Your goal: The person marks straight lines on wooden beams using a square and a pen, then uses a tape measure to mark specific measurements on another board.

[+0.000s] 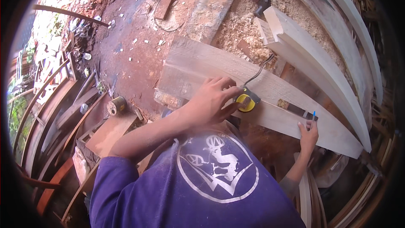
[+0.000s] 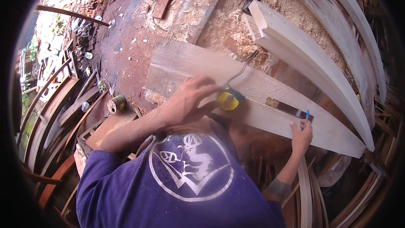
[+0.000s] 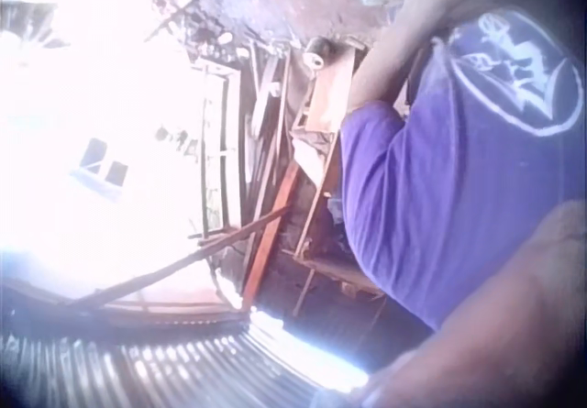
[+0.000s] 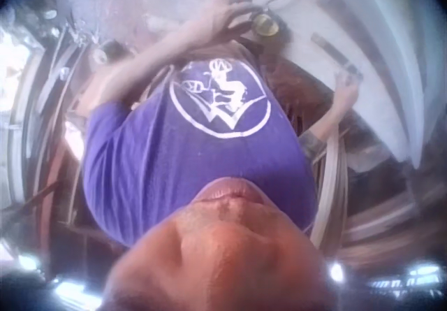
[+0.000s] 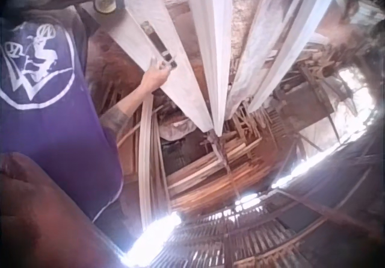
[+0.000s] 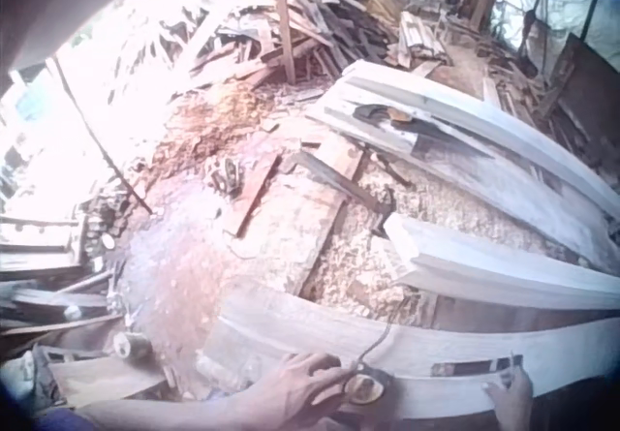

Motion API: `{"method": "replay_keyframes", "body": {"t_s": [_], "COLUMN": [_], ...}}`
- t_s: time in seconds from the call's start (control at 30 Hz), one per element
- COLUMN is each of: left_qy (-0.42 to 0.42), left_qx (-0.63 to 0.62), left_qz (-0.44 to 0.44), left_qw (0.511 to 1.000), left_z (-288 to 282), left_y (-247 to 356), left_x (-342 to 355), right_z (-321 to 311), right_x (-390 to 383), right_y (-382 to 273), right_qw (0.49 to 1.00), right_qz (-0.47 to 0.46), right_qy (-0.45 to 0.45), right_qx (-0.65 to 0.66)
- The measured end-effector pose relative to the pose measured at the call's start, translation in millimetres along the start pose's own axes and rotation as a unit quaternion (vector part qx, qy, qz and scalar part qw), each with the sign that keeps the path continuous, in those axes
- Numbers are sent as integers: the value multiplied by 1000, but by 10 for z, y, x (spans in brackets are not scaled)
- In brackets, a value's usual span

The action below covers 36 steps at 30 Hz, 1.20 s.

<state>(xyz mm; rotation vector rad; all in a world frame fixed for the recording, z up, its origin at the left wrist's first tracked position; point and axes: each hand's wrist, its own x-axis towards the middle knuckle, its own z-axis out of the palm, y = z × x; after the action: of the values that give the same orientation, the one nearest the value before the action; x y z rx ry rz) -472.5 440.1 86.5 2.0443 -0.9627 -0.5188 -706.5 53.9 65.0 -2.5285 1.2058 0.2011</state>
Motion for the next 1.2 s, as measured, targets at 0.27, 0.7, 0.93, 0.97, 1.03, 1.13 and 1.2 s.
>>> {"method": "replay_keyframes", "body": {"t_s": [0.27,0.7,0.93,0.97,1.03,1.13,1.2], "left_qy": [-29,236,151,119,98,108,126], "left_qx": [-115,-257,-305,-333,-349,-343,-360], "left_qz": [40,-447,-503,-511,-498,-495,-498], "left_qw": [992,823,795,784,788,791,779], "left_z": [-802,-1745,-1283,-1323,-1279,-1292,-1325], "left_y": [-767,-3551,-3974,-3964,-4067,-4090,-4110], "left_x": [-1149,-4616,-4986,-4852,-4768,-4545,-4442], "right_z": [288,271,796,736,553,831,886], "right_x": [132,-1375,-2054,-2050,-1891,-1850,-1778], "right_y": [547,260,-734,-685,-451,-621,-661], "right_qw": [978,935,908,902,913,897,901], "right_qz": [19,247,384,393,354,404,398], "right_qy": [174,159,166,177,200,176,170], "right_qx": [-116,-200,-14,-20,-32,-49,-32]}}
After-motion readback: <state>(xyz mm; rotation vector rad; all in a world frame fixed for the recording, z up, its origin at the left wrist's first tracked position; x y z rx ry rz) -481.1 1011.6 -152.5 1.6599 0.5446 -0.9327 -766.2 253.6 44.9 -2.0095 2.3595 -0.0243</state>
